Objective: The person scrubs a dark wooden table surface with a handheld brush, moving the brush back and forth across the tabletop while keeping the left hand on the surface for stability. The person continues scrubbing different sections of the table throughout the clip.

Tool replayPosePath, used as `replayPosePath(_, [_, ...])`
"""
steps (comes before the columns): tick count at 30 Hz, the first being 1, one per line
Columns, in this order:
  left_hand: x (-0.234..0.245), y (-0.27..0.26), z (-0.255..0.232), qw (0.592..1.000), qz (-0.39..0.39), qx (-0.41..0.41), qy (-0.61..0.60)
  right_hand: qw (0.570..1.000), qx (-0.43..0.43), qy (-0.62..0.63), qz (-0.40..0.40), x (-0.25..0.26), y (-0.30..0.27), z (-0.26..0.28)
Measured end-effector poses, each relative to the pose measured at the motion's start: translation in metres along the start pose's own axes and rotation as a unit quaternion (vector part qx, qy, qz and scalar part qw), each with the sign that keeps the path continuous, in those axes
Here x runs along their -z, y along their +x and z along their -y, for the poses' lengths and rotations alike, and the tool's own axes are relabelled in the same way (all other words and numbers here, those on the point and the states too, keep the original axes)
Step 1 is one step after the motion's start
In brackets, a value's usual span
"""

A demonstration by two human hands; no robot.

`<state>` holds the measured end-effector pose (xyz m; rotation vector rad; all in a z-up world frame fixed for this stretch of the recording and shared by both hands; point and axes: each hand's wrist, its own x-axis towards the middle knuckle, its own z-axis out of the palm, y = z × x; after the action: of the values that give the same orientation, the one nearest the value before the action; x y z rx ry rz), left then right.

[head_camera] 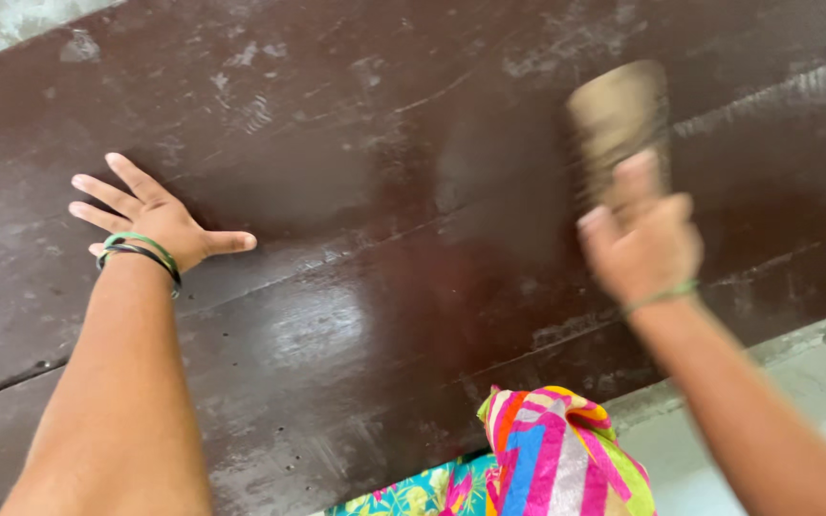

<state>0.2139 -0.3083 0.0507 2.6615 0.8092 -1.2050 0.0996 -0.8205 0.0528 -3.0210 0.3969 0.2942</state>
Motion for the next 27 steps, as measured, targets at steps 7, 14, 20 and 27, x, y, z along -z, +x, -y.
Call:
replayPosePath(7, [-0.022, -0.027, -0.146, 0.960, -0.175, 0.156, -0.153, 0.966, -0.233, 0.065, -0.090, -0.013, 0.101, -0.086])
replayPosePath(14, [-0.044, -0.073, -0.342, 0.966, -0.200, -0.062, -0.153, 0.995, 0.055, 0.083, -0.010, -0.012, -0.006, 0.022])
replayPosePath(20, [-0.047, -0.073, -0.352, 0.971, -0.196, -0.030, -0.136, 0.995, -0.089, -0.047, 0.024, 0.011, 0.040, -0.112])
replayPosePath(27, [-0.059, -0.065, -0.357, 0.963, -0.244, -0.021, -0.114, 0.973, -0.217, 0.045, -0.066, 0.017, 0.201, -0.103])
